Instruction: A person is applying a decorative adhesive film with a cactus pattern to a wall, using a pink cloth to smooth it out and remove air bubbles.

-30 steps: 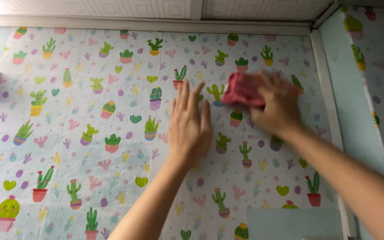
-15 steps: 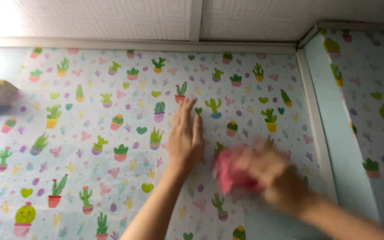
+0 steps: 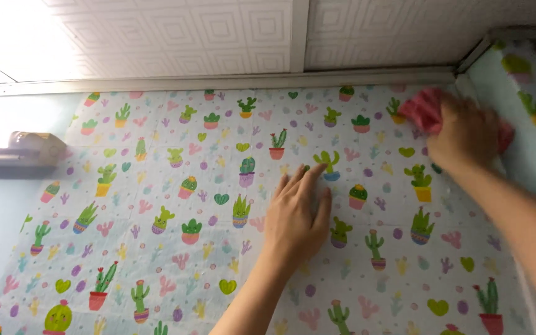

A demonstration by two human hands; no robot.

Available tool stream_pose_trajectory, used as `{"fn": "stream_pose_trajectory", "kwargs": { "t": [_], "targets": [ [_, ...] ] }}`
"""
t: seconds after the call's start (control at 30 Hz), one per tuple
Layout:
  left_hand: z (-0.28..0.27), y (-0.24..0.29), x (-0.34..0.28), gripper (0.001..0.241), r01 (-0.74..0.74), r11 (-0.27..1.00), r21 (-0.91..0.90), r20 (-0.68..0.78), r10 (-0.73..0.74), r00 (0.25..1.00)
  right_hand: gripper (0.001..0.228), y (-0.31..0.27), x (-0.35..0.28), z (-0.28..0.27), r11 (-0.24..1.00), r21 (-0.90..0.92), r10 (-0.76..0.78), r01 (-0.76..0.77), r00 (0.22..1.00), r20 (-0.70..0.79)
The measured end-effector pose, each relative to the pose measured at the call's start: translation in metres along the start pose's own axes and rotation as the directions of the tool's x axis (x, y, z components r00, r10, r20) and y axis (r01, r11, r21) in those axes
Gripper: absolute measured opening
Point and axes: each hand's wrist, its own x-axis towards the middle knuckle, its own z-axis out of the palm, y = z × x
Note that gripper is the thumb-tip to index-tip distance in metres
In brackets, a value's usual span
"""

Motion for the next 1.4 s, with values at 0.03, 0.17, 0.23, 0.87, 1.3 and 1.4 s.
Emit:
{"fn": "stream_pose_trajectory", "kwargs": {
  "t": [0.03,0.17,0.23,0.87,1.3,1.4],
  "targets": [
    [-0.002,-0.001,-0.002,0.047,-0.001,1.0,0.003,0.005,0.001,1.0,0.079,-0.001,0.002,0.011,1.0,0.003,0.005,-0.005,1.0,0.002],
    [-0.004,0.0,0.002,0.047,0.08,0.994,-0.071,-0.02,-0.082,0.996,0.053,-0.003,0.02,0.024,0.997,-0.014,0.07,-0.07,0.997,-0.013],
    [-0.002,0.001,0.004,0.046,0.081,0.994,-0.079,-0.023,-0.084,0.996,0.052,0.003,0.027,0.028,0.995,0.02,0.093,-0.093,0.996,0.019],
    [0.0,0.005,0.003,0.044,0.241,0.96,-0.144,-0.086,-0.255,0.963,0.063,-0.077,-0.086,-0.066,0.918,0.236,-0.333,0.319,0.943,0.022],
    [0.008,0.011,0.007,0.056,0.137,0.891,0.432,0.191,-0.239,0.952,0.07,-0.093,-0.241,-0.142,0.492,0.654,-0.749,0.575,0.662,-0.018],
    [0.008,0.001,0.004,0.058,0.055,0.899,0.434,0.204,-0.157,0.966,0.059,-0.078,-0.18,-0.144,0.691,0.541,-0.561,0.48,0.827,-0.017]
  ]
}}
